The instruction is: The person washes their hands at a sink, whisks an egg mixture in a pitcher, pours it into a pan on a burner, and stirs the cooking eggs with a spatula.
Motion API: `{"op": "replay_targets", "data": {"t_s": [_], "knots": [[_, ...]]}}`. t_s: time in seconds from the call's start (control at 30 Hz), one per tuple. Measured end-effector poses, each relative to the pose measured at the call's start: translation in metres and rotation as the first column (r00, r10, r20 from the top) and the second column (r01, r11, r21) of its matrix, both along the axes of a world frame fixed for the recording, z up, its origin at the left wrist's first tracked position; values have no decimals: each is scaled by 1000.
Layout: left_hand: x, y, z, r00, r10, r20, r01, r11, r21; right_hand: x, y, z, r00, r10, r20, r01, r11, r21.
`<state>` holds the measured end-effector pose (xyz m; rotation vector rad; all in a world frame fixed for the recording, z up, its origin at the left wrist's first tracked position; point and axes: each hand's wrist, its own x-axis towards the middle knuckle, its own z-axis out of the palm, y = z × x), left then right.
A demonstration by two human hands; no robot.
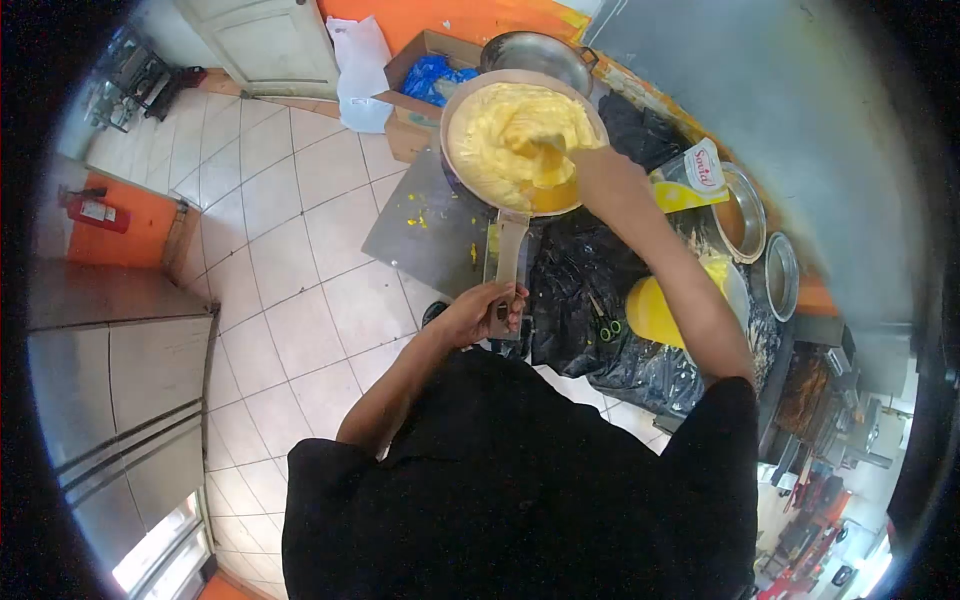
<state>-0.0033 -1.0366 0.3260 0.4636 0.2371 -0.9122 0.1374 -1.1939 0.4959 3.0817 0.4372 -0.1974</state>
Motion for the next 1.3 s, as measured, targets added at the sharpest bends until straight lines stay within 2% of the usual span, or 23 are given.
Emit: {"op": "replay_targets", "data": {"t_s": [0.1,0.2,0.23,0.3,0.37,0.43,0.5,0.57,0.63,0.7,0.73,0.8,0.83,0.9,0.93,1.0,1.03,1.1,1.13,1.2,1.23,1.3], "knots": [[-1,1,7,1000,-11,14,11,1000,9,8,13,-11,993,79,-82,-73,994,76],[0,1,5,1000,-10,24,9,1000,21,-9,4,9,967,169,-189,-160,985,65],[-1,1,3,1000,-5,25,5,1000,9,-10,1,14,967,168,-192,-158,985,64],[-1,1,4,1000,-9,24,9,1000,5,-9,-3,22,991,43,-126,-53,996,-77],[0,1,7,1000,-15,26,15,1000,5,5,2,6,995,47,-84,-51,997,-56],[-1,1,10,1000,0,28,-3,997,82,12,5,-9,998,44,-48,-46,998,-31],[-1,0,4,1000,-1,10,1,998,64,14,10,-13,970,215,-113,-208,975,72],[-1,1,3,1000,-2,-11,3,999,47,-4,-1,1,973,184,-141,-175,982,74],[-1,1,7,999,7,43,-10,998,55,-9,-4,14,974,155,-167,-145,987,70],[-2,-1,11,1000,9,28,-11,998,63,-5,-6,17,997,28,-67,-37,990,-135],[-2,0,11,1000,9,15,-10,997,76,0,-4,11,998,25,-66,-34,991,-133],[-2,-2,2,1000,6,3,-6,997,71,9,5,-5,995,99,-19,-99,995,14],[-2,-2,-2,1000,8,-10,-8,998,63,8,4,-8,995,99,-21,-98,995,13],[-1,0,4,1000,2,-9,-2,999,37,0,9,-4,965,247,-89,-232,960,157],[-1,2,6,1000,-5,-7,5,1000,10,-5,6,4,965,247,-91,-231,960,157],[0,1,5,1000,-3,2,3,1000,2,-14,-4,23,976,150,-155,-159,986,-46],[0,1,5,1000,-1,14,1,1000,-5,-11,-3,22,976,151,-158,-160,986,-46],[0,1,6,1000,-1,5,1,1000,0,4,2,15,997,-9,-83,-4,988,-157],[0,1,6,1000,-4,-8,4,1000,6,11,1,3,997,-11,-82,-2,988,-156],[-1,0,5,1000,-6,-21,6,1000,19,15,6,-16,985,173,23,-175,978,114],[0,0,5,1000,-5,-31,6,999,32,14,1,-20,984,175,22,-176,978,116],[-1,0,1,1000,4,-14,-4,1000,24,-6,6,7,971,172,-165,-163,984,66]]}}
